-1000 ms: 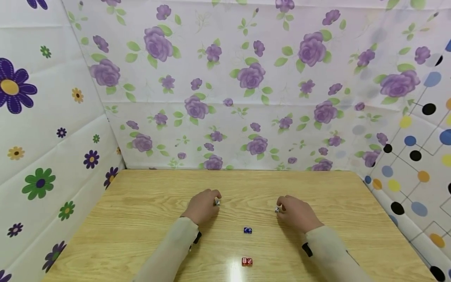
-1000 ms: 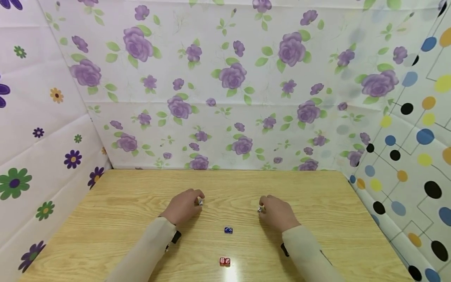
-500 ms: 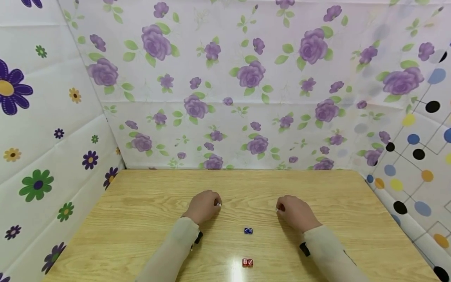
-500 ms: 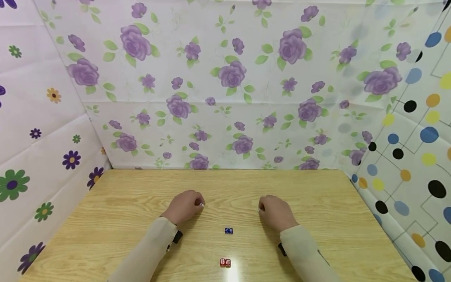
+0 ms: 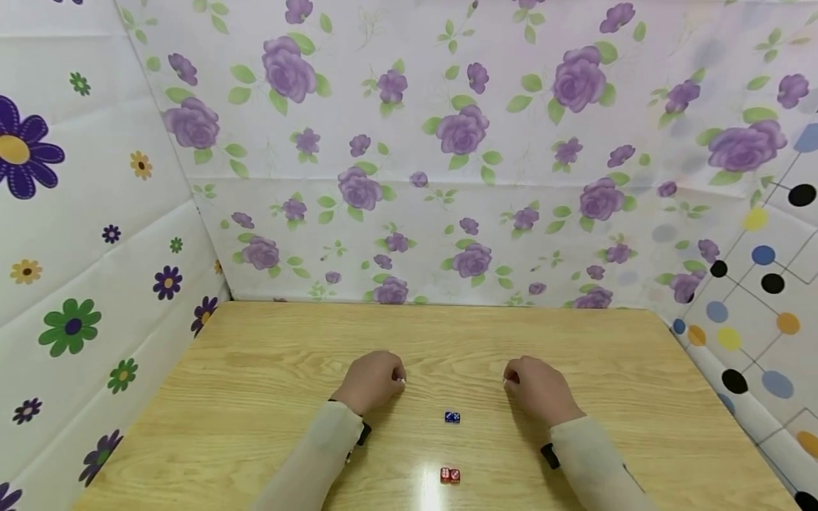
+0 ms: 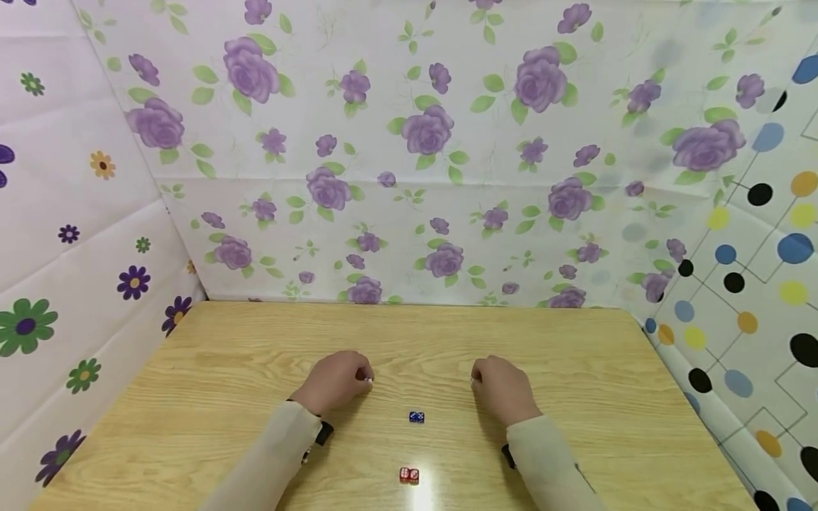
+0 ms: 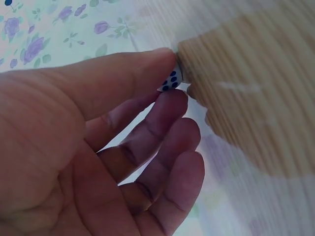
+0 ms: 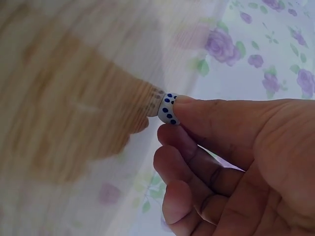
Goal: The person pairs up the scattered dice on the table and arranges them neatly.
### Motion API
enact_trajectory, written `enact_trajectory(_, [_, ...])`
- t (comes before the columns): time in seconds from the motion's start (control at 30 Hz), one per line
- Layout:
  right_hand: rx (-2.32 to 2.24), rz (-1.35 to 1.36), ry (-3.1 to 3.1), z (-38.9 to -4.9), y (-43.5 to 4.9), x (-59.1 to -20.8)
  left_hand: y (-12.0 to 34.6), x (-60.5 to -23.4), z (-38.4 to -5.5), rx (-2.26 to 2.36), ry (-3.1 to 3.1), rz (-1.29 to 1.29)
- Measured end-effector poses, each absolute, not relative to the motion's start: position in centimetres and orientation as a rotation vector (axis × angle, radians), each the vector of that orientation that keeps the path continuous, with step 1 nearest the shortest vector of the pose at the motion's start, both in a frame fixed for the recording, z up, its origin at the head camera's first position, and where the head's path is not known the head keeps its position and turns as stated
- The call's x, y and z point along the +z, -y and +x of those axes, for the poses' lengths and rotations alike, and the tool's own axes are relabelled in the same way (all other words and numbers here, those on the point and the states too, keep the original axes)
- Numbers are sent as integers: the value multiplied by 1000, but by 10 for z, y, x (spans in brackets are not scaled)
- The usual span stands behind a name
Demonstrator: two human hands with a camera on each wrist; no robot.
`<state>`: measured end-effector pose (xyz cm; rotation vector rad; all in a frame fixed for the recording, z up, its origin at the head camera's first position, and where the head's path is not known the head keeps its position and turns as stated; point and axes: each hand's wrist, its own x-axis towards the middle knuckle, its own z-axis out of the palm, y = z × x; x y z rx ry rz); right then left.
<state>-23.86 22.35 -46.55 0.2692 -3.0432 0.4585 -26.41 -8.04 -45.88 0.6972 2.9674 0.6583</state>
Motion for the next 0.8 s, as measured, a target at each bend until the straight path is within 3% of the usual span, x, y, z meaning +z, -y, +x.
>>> enact_trajectory(0.8, [559,241,3069,-230,-220,-463,81,-459,-264,650,-2925,656])
